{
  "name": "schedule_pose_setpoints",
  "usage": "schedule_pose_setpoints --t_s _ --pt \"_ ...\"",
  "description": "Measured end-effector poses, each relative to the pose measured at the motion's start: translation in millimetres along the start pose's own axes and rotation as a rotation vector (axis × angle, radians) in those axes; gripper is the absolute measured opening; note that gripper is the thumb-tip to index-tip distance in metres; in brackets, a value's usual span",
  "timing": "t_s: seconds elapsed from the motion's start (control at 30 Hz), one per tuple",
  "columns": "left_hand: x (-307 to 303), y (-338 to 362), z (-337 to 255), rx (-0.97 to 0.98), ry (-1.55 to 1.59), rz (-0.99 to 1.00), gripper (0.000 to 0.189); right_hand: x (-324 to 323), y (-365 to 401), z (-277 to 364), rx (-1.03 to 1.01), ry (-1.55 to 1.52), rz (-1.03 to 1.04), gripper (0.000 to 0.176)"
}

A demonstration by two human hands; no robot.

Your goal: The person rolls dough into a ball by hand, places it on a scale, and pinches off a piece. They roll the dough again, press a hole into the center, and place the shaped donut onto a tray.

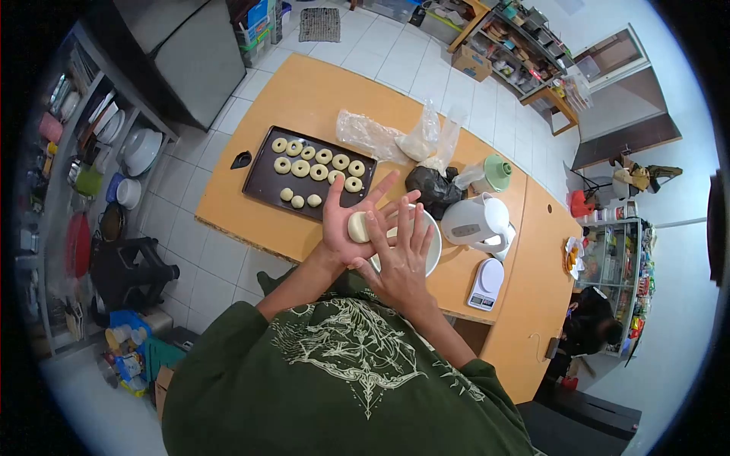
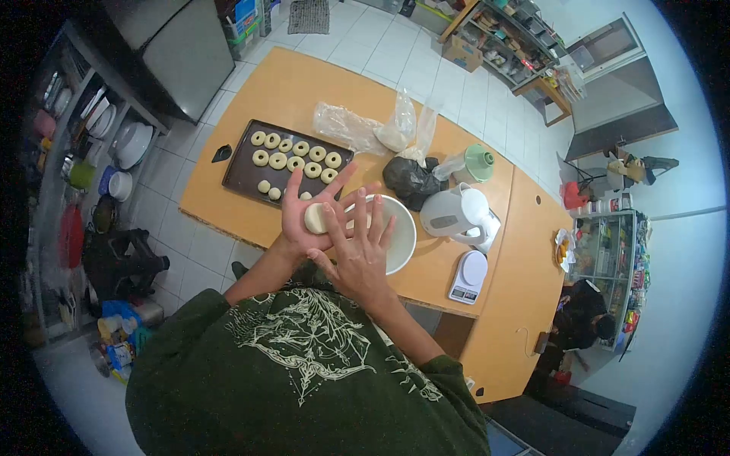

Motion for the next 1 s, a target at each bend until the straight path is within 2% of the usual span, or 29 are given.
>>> schedule_pose_setpoints --t_s 0.13,0.23,0.33,0.5,0.67,0.8,1.0 --pt "-7.9 -4.7 -5.6 0.003 -0.023 -0.047 0.098 -1.9 -9.0 -7.8 -0.002 -0.039 -0.011 0.072" --pt "-5.1 -7.9 -11.4 0.019 -0.093 -0.037 0.097 -13.0 -16.1 -5.7 -0.036 -0.137 -0.103 0.069" --pt "-2.0 -7.9 -13.2 0.007 -0.012 -0.002 0.097 -10.0 -15.6 3.8 -0.035 -0.16 -0.079 0.063" --pt "-3.1 -5.0 -10.6 0.045 -0.057 -0.061 0.095 7.6 -8.2 3.5 -0.025 -0.069 0.049 0.056" --pt "-6.3 -6.4 -2.2 -0.017 -0.01 0.034 0.094 1.0 1.0 1.5 -0.038 -0.122 0.042 0.056" --pt "-18.1 -11.2 12.2 -0.077 0.048 -0.029 0.097 11.4 21.4 -8.7 -0.009 -0.021 0.064 0.058" --pt "-22.2 -22.2 18.8 -0.111 0.032 0.019 0.099 -0.9 27.5 -9.3 -0.001 -0.104 0.051 0.06"
Point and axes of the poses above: each hand's wrist, its own y-axis away from the middle knuckle, its own x-axis out of the palm, z = x × y, the point moved 9 cm from there along -y, towards the middle knuckle, and after that the axes turned 11 degrees about -x, right-handed, at the moved point
